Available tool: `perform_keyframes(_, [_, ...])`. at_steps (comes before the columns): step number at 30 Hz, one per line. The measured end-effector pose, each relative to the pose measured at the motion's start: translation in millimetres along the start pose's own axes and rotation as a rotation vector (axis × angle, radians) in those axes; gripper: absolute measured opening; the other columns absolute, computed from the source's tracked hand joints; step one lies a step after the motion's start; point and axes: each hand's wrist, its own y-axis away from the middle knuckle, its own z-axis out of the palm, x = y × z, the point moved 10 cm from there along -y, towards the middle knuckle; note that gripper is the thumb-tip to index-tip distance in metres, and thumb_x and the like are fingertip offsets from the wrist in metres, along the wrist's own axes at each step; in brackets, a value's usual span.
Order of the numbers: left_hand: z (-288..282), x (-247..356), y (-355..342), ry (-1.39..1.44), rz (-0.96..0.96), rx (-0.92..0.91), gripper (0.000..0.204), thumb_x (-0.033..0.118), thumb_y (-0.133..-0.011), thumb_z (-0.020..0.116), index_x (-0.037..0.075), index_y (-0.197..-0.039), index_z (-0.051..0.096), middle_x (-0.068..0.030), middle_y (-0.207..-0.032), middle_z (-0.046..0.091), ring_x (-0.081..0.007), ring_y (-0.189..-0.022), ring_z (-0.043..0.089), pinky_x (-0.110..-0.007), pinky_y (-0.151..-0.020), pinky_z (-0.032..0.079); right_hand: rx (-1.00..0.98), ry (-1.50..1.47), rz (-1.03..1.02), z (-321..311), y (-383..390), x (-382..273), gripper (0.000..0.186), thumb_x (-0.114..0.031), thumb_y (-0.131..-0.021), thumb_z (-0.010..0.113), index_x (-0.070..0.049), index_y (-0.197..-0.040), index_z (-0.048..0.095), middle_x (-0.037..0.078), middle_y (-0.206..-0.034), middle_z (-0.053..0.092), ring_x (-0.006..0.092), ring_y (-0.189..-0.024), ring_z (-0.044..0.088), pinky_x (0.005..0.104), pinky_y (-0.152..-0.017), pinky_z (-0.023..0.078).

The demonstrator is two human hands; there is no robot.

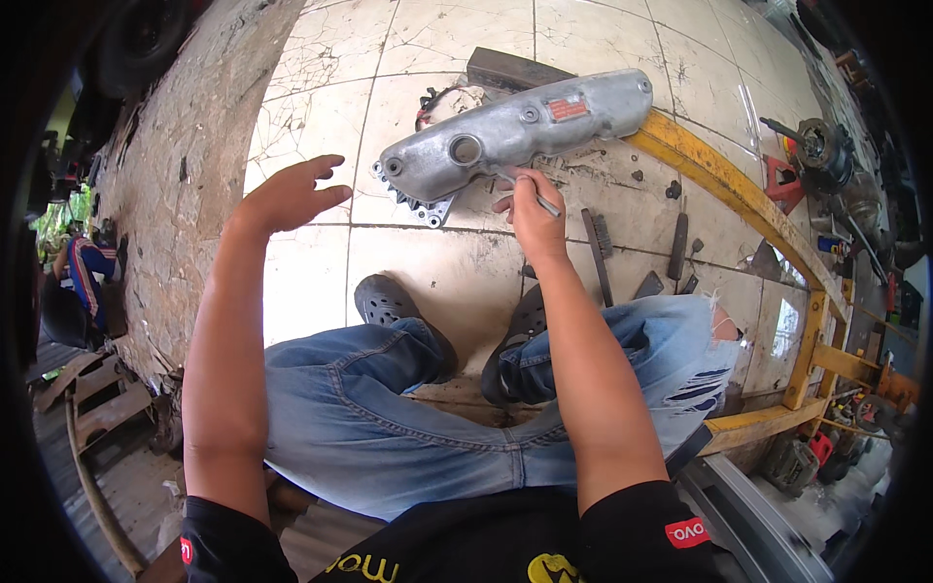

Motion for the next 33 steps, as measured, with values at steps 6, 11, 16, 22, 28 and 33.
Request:
perform_keyframes(6, [3.7, 26.9, -12.1, -0.05, 0.024, -0.025, 0.069, 0.047, -0.092, 0.065, 0.013, -0.148, 0.046, -0.0191, -0.143, 0.055, -0.0354, -0.128, 0.056, -0.043, -0.106, 0.045, 0.008, -0.119, 0.018, 4.8, 0.2, -14.9, 0.032, -0.017, -0.103, 0.043, 0.003, -0.125, 0.057, 0.015, -0.11, 0.069, 0.0151, -0.072, 0.067, 0.0246, -0.057, 0.046])
perform_keyframes(11, [-2.3, 39.6, -21.6, -0.055, 0.037, -0.014, 0.07, 0.049, -0.092, 0.065, 0.012, -0.149, 0.045, -0.0191, -0.143, 0.055, -0.0359, -0.129, 0.055, -0.043, -0.106, 0.045, -0.007, -0.069, 0.23, -9.8, 30.3, 41.1, 0.03, -0.017, -0.101, 0.047, 0.003, -0.118, 0.06, 0.013, -0.103, 0.07, 0.0122, -0.068, 0.066, 0.0227, -0.053, 0.044])
perform_keyframes(16, [1.8, 38.2, -24.9, -0.129, 0.066, 0.014, 0.07, 0.049, -0.092, 0.064, 0.011, -0.148, 0.046, -0.0192, -0.141, 0.056, -0.0351, -0.128, 0.056, -0.042, -0.106, 0.045, 0.126, -0.311, 0.024, -4.5, 6.9, -2.7, 0.027, -0.017, -0.1, 0.049, 0.004, -0.112, 0.063, 0.013, -0.096, 0.071, 0.0138, -0.066, 0.066, 0.0274, -0.056, 0.048])
perform_keyframes(22, [-13.8, 43.4, -14.9, -0.137, 0.013, 0.013, 0.068, 0.045, -0.092, 0.063, 0.007, -0.146, 0.047, -0.0199, -0.142, 0.054, -0.0354, -0.133, 0.051, -0.042, -0.11, 0.041, 0.106, -0.036, 0.294, -8.7, 56.8, 97.6, 0.023, -0.012, -0.098, 0.052, 0.005, -0.109, 0.063, 0.012, -0.091, 0.071, 0.0137, -0.067, 0.067, 0.0276, -0.066, 0.053])
perform_keyframes(28, [-3.8, 34.3, -16.4, -0.108, 0.008, 0.033, 0.07, 0.047, -0.09, 0.066, 0.009, -0.146, 0.047, -0.0192, -0.142, 0.055, -0.0353, -0.13, 0.054, -0.043, -0.11, 0.042, -0.076, -0.042, 0.134, 34.9, 26.1, 60.4, 0.027, -0.015, -0.098, 0.053, 0.003, -0.117, 0.061, 0.011, -0.095, 0.071, 0.0116, -0.064, 0.064, 0.024, -0.057, 0.047])
perform_keyframes(33, [20.9, 34.5, -40.4, -0.159, 0.127, 0.223, 0.079, 0.041, -0.085, 0.073, 0.016, -0.152, 0.039, -0.0167, -0.152, 0.043, -0.0366, -0.136, 0.046, -0.045, -0.112, 0.04, -0.03, 0.015, 0.27, 21.4, 35.3, 69.6, 0.03, -0.021, -0.1, 0.054, -0.001, -0.121, 0.061, 0.01, -0.094, 0.07, 0.0123, -0.062, 0.063, 0.026, -0.054, 0.047])
